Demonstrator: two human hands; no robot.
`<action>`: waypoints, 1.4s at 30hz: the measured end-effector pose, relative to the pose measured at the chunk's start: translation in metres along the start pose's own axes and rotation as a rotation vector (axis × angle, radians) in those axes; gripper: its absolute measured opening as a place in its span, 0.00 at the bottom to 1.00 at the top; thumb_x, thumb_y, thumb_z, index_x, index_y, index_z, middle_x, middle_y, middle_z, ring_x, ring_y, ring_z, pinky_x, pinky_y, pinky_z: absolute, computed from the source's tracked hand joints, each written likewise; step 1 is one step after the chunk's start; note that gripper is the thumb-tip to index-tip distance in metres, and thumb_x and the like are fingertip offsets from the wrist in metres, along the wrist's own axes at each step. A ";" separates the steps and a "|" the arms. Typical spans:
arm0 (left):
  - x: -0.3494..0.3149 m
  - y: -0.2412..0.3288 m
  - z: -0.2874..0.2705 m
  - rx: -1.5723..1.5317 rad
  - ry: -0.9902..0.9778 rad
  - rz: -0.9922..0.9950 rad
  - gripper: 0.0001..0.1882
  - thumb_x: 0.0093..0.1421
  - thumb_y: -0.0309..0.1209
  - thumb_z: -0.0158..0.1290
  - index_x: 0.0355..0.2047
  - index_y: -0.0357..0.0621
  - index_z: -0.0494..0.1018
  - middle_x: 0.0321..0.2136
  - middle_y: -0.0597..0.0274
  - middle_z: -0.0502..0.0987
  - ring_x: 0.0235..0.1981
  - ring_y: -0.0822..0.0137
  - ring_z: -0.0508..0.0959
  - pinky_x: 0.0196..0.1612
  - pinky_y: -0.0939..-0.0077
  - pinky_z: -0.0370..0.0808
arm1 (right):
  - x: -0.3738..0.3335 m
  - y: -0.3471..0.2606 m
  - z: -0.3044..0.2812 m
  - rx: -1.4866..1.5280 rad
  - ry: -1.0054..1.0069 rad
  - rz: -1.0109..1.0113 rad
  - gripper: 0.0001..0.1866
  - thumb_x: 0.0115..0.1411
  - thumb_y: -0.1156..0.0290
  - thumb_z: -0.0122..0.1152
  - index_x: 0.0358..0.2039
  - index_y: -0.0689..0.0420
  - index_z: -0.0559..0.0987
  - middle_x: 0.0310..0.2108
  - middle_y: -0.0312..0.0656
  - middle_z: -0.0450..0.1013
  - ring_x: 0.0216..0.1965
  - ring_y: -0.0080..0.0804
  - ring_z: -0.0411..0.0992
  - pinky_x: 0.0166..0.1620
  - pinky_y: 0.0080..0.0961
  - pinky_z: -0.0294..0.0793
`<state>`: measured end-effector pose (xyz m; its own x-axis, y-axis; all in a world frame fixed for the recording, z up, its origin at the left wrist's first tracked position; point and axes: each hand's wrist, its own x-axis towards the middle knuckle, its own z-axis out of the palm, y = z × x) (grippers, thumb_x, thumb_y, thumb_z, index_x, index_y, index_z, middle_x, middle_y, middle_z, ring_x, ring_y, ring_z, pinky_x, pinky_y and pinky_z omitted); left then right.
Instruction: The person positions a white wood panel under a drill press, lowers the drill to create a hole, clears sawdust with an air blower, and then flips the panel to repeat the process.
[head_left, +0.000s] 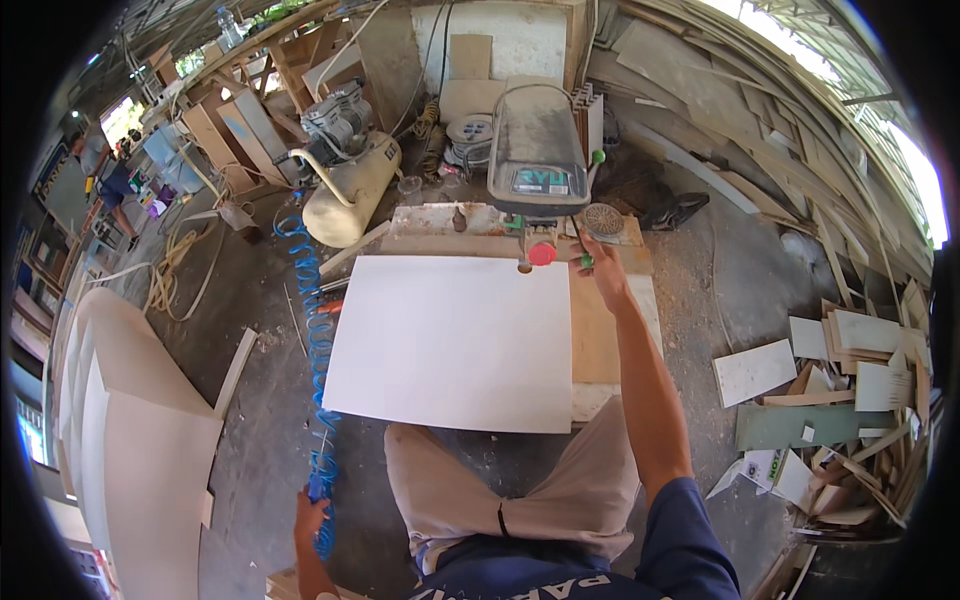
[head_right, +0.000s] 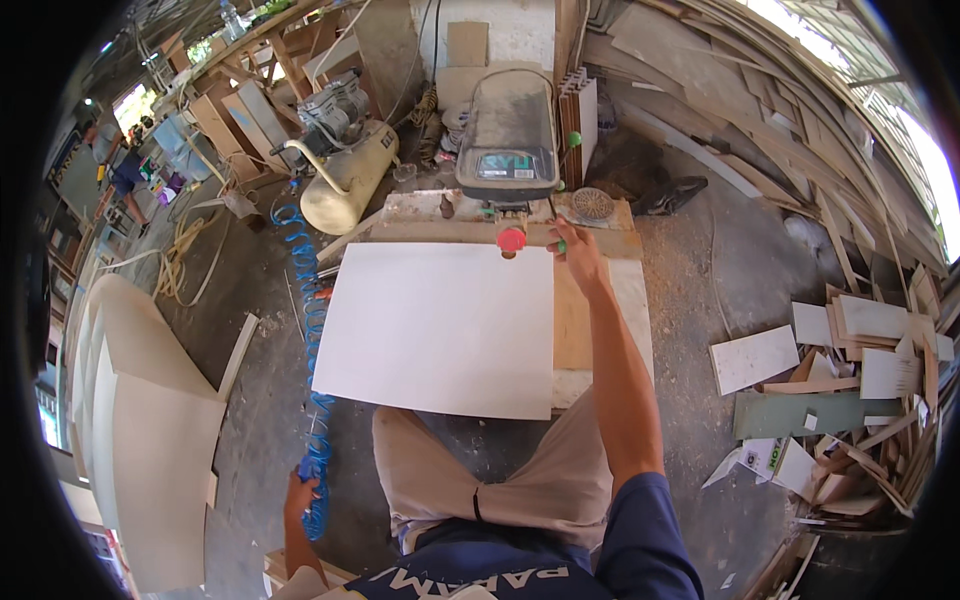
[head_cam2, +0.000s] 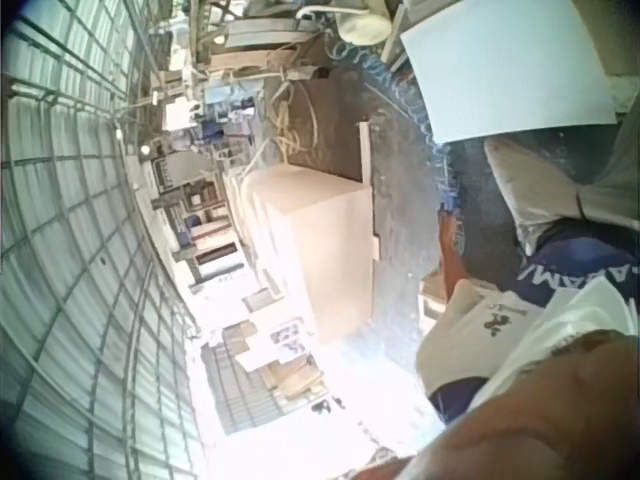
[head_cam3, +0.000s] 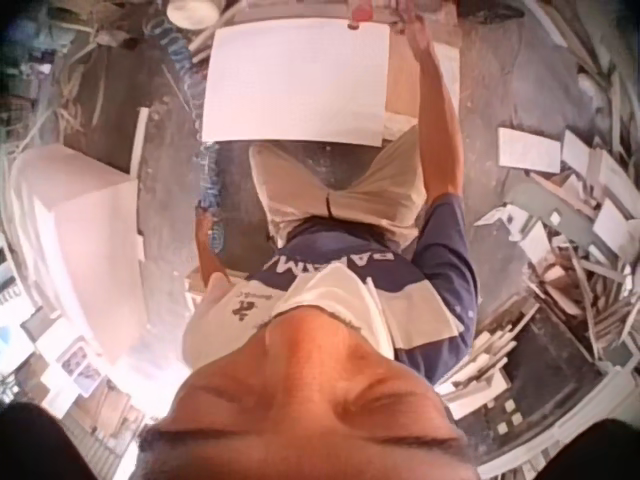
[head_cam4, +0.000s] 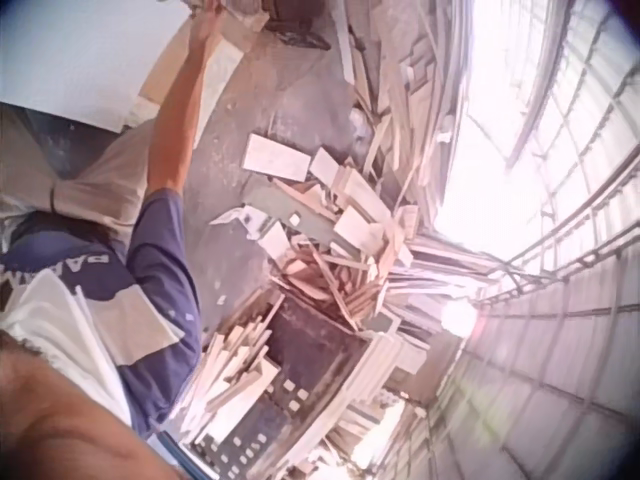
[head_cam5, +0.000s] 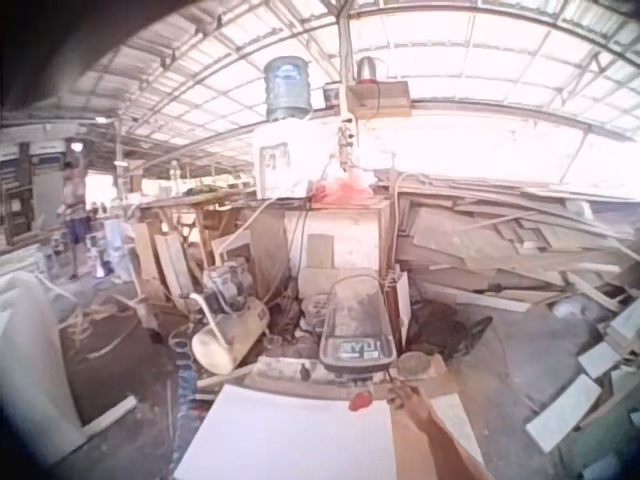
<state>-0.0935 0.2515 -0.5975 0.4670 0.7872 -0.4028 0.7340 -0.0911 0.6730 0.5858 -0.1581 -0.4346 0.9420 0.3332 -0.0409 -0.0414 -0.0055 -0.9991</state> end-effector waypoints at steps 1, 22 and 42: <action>0.008 -0.023 0.014 0.174 0.037 0.029 0.29 0.59 0.33 0.58 0.59 0.36 0.66 0.40 0.48 0.81 0.35 0.52 0.82 0.31 0.60 0.78 | 0.006 0.010 -0.003 -0.028 0.007 -0.030 0.33 0.69 0.44 0.54 0.59 0.62 0.77 0.42 0.41 0.78 0.40 0.26 0.75 0.43 0.27 0.73; 0.152 0.069 0.117 0.037 0.647 0.310 0.25 0.70 0.43 0.45 0.41 0.28 0.78 0.35 0.29 0.78 0.36 0.29 0.77 0.44 0.42 0.73 | -0.014 0.004 -0.023 -0.162 0.140 0.021 0.31 0.66 0.39 0.55 0.40 0.59 0.85 0.39 0.36 0.79 0.39 0.24 0.71 0.41 0.26 0.70; 0.085 0.234 0.143 0.335 0.200 0.313 0.42 0.74 0.60 0.31 0.37 0.29 0.80 0.42 0.27 0.79 0.47 0.28 0.77 0.54 0.39 0.72 | -0.002 -0.014 0.007 0.038 0.100 -0.015 0.25 0.67 0.43 0.56 0.40 0.55 0.83 0.34 0.33 0.78 0.32 0.20 0.69 0.39 0.25 0.68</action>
<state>0.1882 0.2099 -0.5626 0.6109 0.7891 -0.0647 0.7070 -0.5069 0.4931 0.5823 -0.1525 -0.4202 0.9710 0.2375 -0.0288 -0.0381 0.0347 -0.9987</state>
